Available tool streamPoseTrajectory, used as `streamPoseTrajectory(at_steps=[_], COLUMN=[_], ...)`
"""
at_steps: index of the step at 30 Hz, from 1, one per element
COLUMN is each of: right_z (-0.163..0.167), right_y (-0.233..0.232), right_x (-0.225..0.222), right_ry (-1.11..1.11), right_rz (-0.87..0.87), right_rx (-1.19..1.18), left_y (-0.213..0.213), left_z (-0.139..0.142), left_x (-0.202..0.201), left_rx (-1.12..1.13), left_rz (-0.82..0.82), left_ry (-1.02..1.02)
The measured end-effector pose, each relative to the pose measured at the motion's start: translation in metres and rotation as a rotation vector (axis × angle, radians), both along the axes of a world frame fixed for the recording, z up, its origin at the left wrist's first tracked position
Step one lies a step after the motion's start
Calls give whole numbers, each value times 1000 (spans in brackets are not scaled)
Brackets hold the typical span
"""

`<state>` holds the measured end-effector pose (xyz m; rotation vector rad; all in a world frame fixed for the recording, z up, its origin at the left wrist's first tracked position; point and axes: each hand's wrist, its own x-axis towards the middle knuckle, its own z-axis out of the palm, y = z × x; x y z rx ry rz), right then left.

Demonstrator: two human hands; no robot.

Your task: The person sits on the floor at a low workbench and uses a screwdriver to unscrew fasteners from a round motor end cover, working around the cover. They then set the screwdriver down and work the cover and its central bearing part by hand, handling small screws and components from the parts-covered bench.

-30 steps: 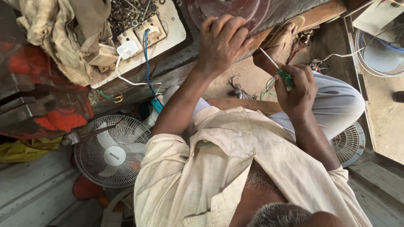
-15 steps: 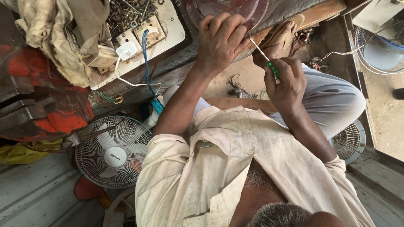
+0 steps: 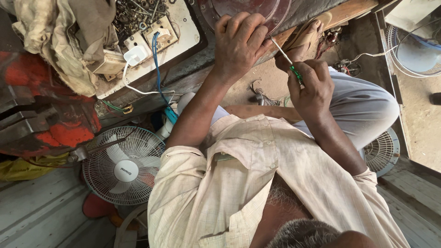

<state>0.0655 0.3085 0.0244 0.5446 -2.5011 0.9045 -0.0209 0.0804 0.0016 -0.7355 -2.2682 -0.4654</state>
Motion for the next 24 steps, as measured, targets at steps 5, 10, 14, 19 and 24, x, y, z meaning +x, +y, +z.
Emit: streamPoseTrajectory(at_steps=[5,10,14,19,24], right_z=[0,-2,-4,-9,-14], right_y=[0,-1,1,3,3], right_x=[-1,-3,-5,-7,-6], right_ry=[-5,6,20,24,-90], right_rz=[-3,-5,-26,-83,-63], right_rx=[-2,-10,31,141,6], left_y=[0,2,3,4,5], left_z=[4,5,4,2,4], left_x=[1,2,0,-1,0], left_rx=[8,15,38,33,22], left_rz=[-1,12,4,6,12], left_ry=[-21,-31,-5,-5,-16])
